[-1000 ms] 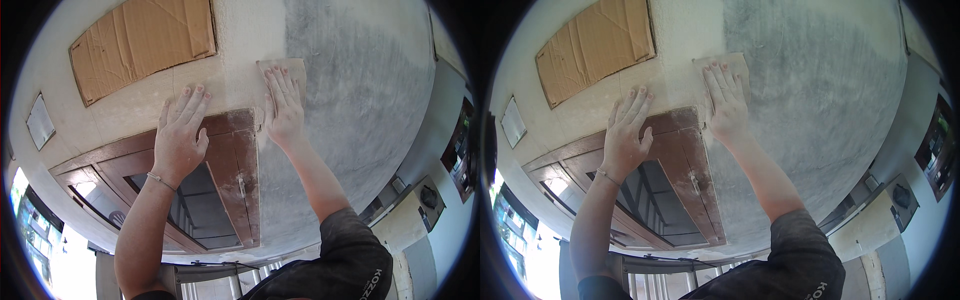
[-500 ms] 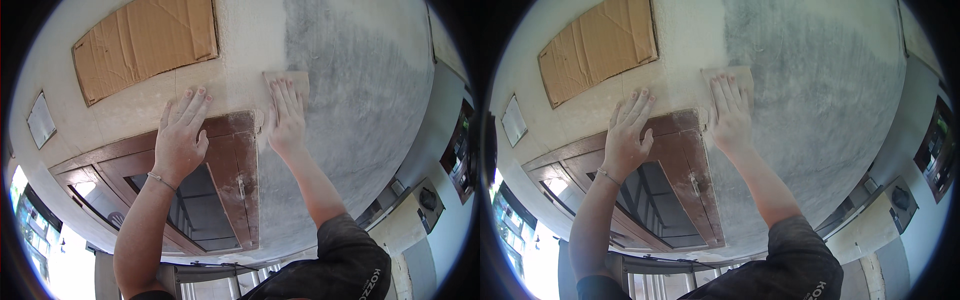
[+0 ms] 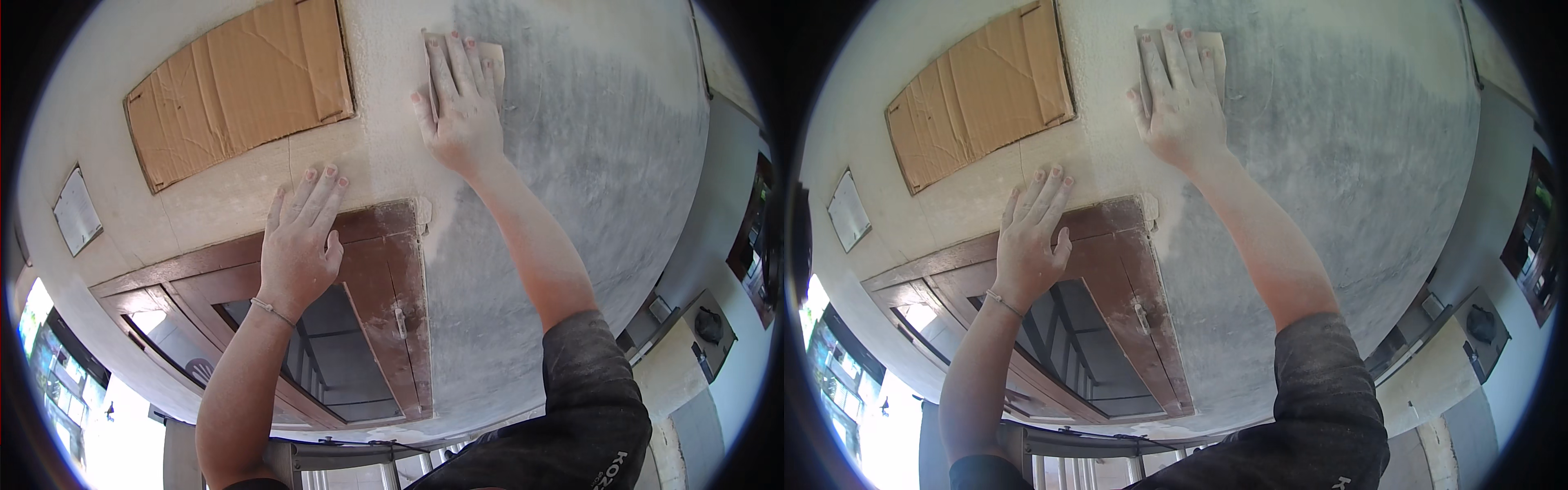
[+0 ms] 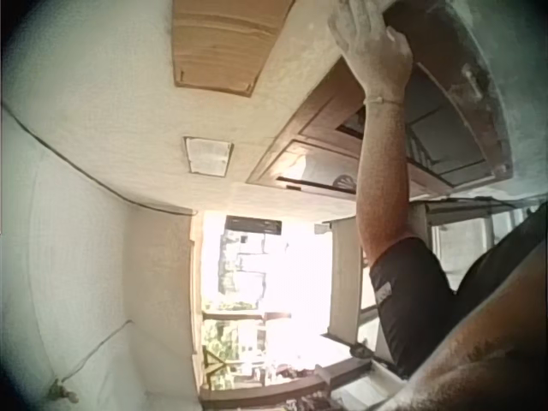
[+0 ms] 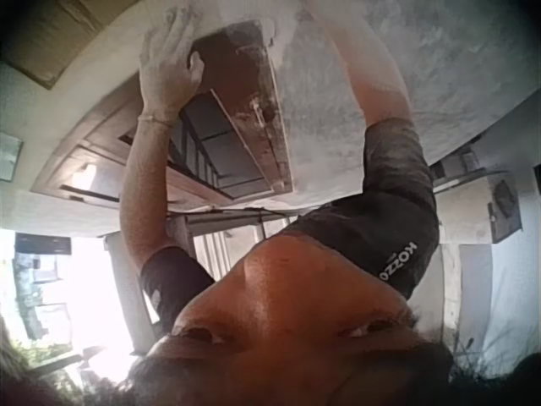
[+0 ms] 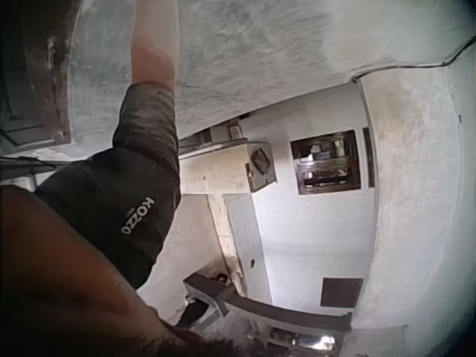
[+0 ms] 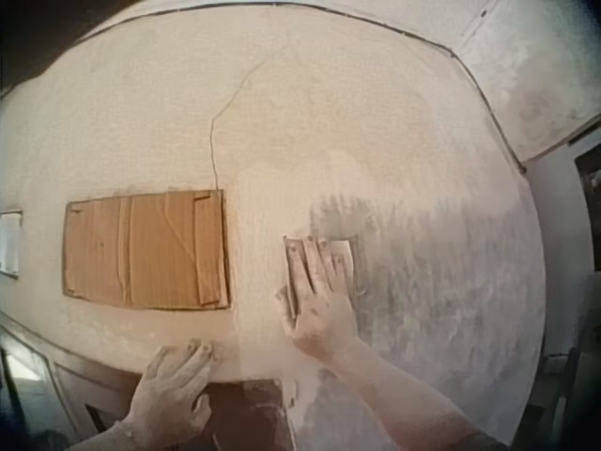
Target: The person sands the wall above a window frame using a piece of sandpaper.
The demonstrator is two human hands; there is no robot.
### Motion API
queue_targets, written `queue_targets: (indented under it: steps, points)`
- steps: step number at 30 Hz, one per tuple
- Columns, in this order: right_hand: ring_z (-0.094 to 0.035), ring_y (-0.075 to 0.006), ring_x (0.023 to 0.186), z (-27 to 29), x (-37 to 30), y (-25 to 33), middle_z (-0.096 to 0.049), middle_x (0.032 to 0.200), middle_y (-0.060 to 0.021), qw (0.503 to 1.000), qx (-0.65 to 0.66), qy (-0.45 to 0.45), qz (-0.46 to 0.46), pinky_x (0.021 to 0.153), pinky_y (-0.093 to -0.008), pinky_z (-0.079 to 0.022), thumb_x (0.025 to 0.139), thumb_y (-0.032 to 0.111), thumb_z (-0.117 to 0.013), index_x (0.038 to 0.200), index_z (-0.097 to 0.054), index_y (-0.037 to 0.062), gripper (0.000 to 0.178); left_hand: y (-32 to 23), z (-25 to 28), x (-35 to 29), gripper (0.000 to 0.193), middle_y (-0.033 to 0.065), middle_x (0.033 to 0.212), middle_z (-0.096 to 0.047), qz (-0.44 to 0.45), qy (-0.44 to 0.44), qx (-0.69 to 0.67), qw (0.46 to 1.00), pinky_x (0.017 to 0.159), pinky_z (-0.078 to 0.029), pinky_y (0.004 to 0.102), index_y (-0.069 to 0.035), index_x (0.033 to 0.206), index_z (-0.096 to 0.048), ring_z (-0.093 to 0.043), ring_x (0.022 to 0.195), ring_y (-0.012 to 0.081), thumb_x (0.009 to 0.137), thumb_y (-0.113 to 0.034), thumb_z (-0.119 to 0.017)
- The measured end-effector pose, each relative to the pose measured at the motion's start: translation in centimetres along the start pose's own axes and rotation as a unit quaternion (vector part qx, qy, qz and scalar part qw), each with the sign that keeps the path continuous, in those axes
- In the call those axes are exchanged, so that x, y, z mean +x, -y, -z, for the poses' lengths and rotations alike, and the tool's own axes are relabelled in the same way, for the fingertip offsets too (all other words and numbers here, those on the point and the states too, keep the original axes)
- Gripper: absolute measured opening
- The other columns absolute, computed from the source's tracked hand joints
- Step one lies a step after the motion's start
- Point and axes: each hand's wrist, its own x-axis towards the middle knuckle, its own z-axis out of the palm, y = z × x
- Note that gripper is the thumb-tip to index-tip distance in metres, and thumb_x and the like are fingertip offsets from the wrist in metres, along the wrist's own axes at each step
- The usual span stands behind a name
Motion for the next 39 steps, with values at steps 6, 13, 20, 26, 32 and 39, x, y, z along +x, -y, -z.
queue_targets:
  steps: [6, 13, 20, 26, 32, 39]
  points:
    - [-0.027, -0.0293, 0.137, 0.2, -2.9, 0.2, -0.033, 0.145, -0.0142, 1.000, -0.005, 0.023, -0.015, 0.110, -0.0486, -0.023, 0.093, 0.027, -0.043, 0.140, -0.038, 0.0093, 0.050, 0.1, -0.2, 0.0, 0.069, 0.0052, 0.147, -0.033, -0.003, 0.001, 0.003, 1.000, 0.112, -0.022, 0.0449, -0.013, 0.139, -0.038, -0.029, 0.137, 0.0242, 0.074, -0.008, -0.059]
    - [-0.035, -0.0305, 0.132, -0.8, -1.5, -0.5, -0.045, 0.136, -0.0160, 1.000, -0.010, -0.027, 0.011, 0.108, -0.0484, -0.026, 0.093, 0.022, -0.044, 0.132, -0.047, 0.0035, 0.043, 0.1, -0.1, -0.1, 0.069, 0.0064, 0.147, -0.032, -0.010, 0.003, 0.005, 1.000, 0.112, -0.021, 0.0452, -0.012, 0.139, -0.037, -0.028, 0.137, 0.0245, 0.074, -0.008, -0.058]
    - [-0.040, -0.0349, 0.128, -0.5, -0.8, 1.1, -0.049, 0.130, -0.0209, 0.999, 0.012, -0.032, -0.021, 0.105, -0.0501, -0.029, 0.091, 0.015, -0.046, 0.125, -0.051, -0.0017, 0.038, 0.2, -0.2, 0.0, 0.068, 0.0060, 0.147, -0.032, -0.009, 0.009, -0.004, 1.000, 0.112, -0.021, 0.0451, -0.012, 0.139, -0.038, -0.028, 0.137, 0.0242, 0.074, -0.007, -0.058]
    - [-0.038, -0.0338, 0.129, 0.3, -5.4, 2.1, -0.047, 0.133, -0.0166, 0.999, 0.033, -0.007, -0.037, 0.105, -0.0491, -0.030, 0.090, 0.012, -0.047, 0.127, -0.049, 0.0004, 0.039, 0.0, -0.3, -0.2, 0.068, 0.0061, 0.147, -0.032, -0.002, 0.009, 0.008, 1.000, 0.112, -0.020, 0.0448, -0.012, 0.140, -0.037, -0.028, 0.137, 0.0238, 0.074, -0.007, -0.057]
    - [-0.043, -0.0359, 0.124, -0.4, 5.3, -0.1, -0.047, 0.132, -0.0233, 0.996, -0.059, -0.061, -0.023, 0.106, -0.0411, -0.033, 0.092, 0.012, -0.041, 0.126, -0.046, -0.0077, 0.039, -0.1, -0.7, 0.1, 0.069, 0.0066, 0.147, -0.032, -0.011, 0.006, 0.007, 1.000, 0.112, -0.019, 0.0452, -0.012, 0.140, -0.036, -0.027, 0.137, 0.0239, 0.074, -0.008, -0.056]
    - [-0.039, -0.0328, 0.130, 3.2, -12.1, 4.6, -0.050, 0.131, -0.0179, 0.989, 0.085, 0.072, -0.101, 0.109, -0.0474, -0.025, 0.094, 0.012, -0.044, 0.126, -0.052, -0.0011, 0.035, -0.3, -0.2, -0.1, 0.068, 0.0070, 0.148, -0.031, -0.003, 0.003, 0.024, 1.000, 0.112, -0.020, 0.0462, -0.012, 0.140, -0.036, -0.027, 0.137, 0.0243, 0.075, -0.008, -0.056]
